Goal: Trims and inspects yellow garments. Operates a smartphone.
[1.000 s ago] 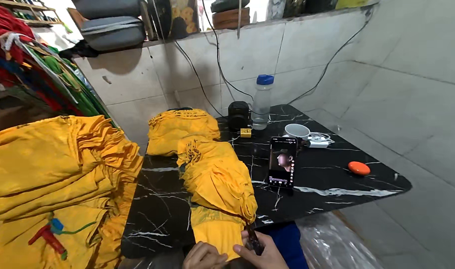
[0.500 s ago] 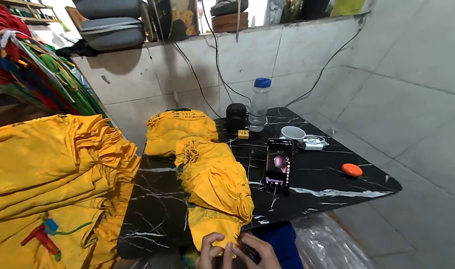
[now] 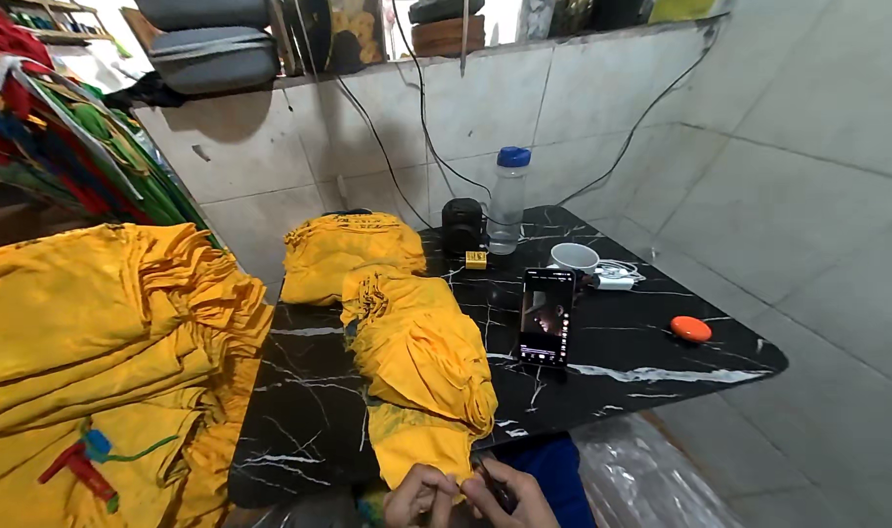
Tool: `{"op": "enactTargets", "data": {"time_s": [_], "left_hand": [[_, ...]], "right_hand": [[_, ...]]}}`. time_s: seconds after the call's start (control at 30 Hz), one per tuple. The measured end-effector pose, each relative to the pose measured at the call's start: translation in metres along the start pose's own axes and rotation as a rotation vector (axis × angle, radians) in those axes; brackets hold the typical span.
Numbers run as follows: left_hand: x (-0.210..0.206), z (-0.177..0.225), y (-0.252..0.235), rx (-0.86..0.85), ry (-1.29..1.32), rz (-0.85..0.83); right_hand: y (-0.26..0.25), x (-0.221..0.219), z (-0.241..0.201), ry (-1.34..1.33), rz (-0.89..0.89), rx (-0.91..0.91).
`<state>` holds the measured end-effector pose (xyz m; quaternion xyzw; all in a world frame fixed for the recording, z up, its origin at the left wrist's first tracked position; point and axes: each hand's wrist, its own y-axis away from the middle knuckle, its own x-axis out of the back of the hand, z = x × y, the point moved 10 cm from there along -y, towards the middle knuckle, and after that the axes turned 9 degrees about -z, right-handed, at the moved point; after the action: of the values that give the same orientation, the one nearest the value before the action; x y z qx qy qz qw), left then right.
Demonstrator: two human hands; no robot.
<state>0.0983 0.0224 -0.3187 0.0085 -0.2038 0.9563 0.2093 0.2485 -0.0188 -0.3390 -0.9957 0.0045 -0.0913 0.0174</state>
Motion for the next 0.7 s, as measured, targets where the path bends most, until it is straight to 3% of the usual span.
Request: {"op": "enactTargets", "data": {"time_s": [0.1,0.3,0.6,0.7], "left_hand": [[0.003,-0.001,0.0,0.014,0.041,0.043],[-0.004,0.006,-0.003,0.006,-0.025,-0.004],[-0.003,0.005,-0.001,0.019,0.021,0.01],[-0.004,0.006,-0.002,0.011,-0.01,-0.009]], "right_hand": [[-0.001,-0.005,-0.005,0.022,-0.07,0.033],[-0.002,0.005,-0.001,0.184,0.039,-0.02],[-0.002,-0.005,0.002,0.075,-0.108,-0.004],[-0.001,-0.003,0.002,0.131,-0.042,-0.038]]}}
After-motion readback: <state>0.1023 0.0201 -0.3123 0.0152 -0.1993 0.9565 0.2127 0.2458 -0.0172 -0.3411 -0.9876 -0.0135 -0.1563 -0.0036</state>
